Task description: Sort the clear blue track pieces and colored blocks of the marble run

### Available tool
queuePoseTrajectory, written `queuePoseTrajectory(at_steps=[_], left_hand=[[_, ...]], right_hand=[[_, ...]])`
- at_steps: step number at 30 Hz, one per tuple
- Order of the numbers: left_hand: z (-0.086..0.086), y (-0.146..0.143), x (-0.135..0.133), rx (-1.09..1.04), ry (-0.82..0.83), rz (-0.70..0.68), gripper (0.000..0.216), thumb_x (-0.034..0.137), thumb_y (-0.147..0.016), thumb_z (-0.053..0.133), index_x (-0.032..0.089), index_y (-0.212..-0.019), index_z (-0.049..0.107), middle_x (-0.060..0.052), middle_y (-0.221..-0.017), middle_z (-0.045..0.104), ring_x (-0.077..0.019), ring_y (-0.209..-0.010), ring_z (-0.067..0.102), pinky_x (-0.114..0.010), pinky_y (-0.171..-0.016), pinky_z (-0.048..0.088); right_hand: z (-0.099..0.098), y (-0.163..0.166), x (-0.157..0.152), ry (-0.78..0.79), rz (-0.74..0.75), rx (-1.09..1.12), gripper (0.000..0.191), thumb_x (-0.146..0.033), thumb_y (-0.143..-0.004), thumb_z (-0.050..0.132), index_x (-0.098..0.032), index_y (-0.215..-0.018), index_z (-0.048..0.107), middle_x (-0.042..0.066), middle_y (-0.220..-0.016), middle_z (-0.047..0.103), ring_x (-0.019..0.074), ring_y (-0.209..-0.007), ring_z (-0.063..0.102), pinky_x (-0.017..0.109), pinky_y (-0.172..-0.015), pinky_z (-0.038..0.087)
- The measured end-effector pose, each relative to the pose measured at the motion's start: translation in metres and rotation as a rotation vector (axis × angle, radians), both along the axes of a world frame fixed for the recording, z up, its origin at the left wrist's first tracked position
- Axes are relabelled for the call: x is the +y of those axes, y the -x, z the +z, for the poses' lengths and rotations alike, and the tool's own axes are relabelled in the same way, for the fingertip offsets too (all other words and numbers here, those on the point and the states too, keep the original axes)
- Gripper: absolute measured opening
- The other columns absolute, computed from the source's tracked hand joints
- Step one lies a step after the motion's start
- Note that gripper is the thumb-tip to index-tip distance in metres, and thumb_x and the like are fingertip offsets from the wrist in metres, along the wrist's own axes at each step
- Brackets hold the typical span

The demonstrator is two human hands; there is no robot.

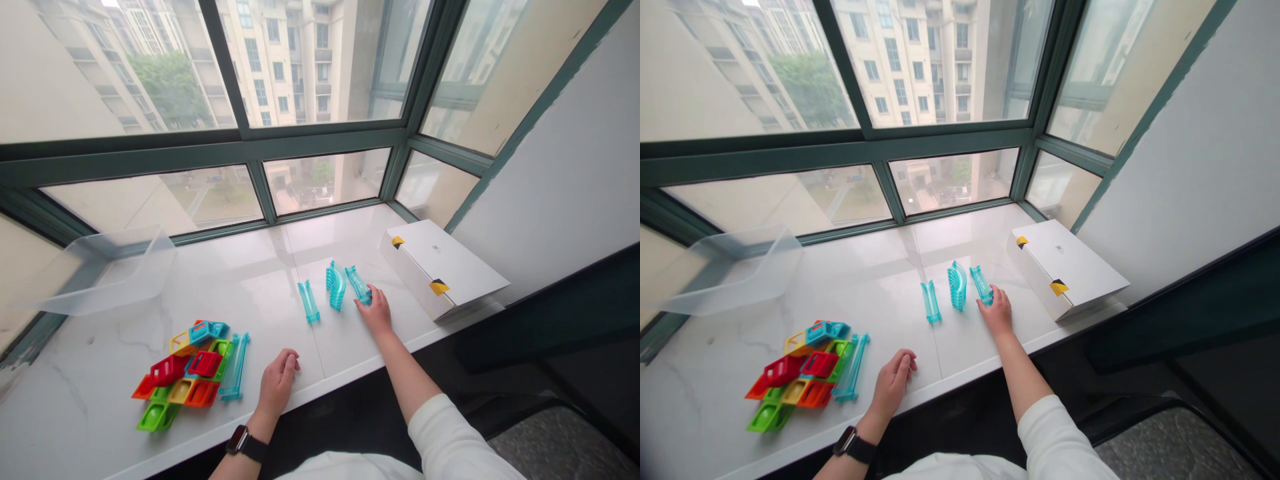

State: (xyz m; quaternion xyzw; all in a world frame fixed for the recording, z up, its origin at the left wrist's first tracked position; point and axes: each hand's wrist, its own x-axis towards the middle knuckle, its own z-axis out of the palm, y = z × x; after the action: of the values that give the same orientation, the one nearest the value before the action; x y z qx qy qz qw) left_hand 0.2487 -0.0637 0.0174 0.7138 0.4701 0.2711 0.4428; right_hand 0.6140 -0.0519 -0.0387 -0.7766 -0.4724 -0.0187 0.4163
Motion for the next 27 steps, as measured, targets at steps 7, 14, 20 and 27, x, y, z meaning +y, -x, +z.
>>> queuePoseTrajectory(at_steps=[7,14,20,27], left_hand=[[0.0003,-0.0001,0.0004,0.0,-0.015,0.007,0.036,0.049,-0.104,0.04,0.024,-0.095,0.064,0.0,-0.075,0.069,-0.0183,-0.064,0.062,-0.029,-0.066,0.048],[-0.0022,-0.0002,0.0005,-0.003,-0.009,0.002,0.036,0.049,-0.104,0.04,0.024,-0.096,0.064,0.0,-0.076,0.069,-0.0182,-0.064,0.062,-0.029,-0.067,0.048],[-0.0011,0.0,0.0001,-0.003,0.008,0.0,0.038,0.051,-0.105,0.039,0.024,-0.097,0.064,0.0,-0.077,0.069,-0.0187,-0.065,0.062,-0.03,-0.067,0.047],[0.0,0.0006,0.0006,0.009,-0.005,0.004,0.038,0.051,-0.104,0.039,0.024,-0.096,0.064,-0.001,-0.077,0.069,-0.0201,-0.069,0.063,-0.03,-0.068,0.048]], right_hand=[[0.002,0.001,-0.0008,0.001,-0.002,-0.032,0.049,-0.048,-0.09,0.065,-0.018,-0.128,0.062,0.014,-0.114,0.065,0.0293,-0.097,0.062,0.046,-0.092,0.054],[0.0031,0.0015,-0.0006,0.005,-0.004,-0.025,0.047,-0.047,-0.091,0.063,-0.019,-0.128,0.061,0.013,-0.112,0.065,0.029,-0.095,0.062,0.045,-0.09,0.053],[0.0043,0.002,-0.0001,0.012,-0.009,-0.029,0.047,-0.046,-0.09,0.063,-0.018,-0.128,0.061,0.013,-0.113,0.065,0.0287,-0.094,0.062,0.045,-0.091,0.053],[0.0035,0.0035,-0.001,0.021,-0.018,-0.042,0.045,-0.045,-0.089,0.065,-0.019,-0.126,0.06,0.013,-0.113,0.065,0.0292,-0.096,0.062,0.046,-0.093,0.052]])
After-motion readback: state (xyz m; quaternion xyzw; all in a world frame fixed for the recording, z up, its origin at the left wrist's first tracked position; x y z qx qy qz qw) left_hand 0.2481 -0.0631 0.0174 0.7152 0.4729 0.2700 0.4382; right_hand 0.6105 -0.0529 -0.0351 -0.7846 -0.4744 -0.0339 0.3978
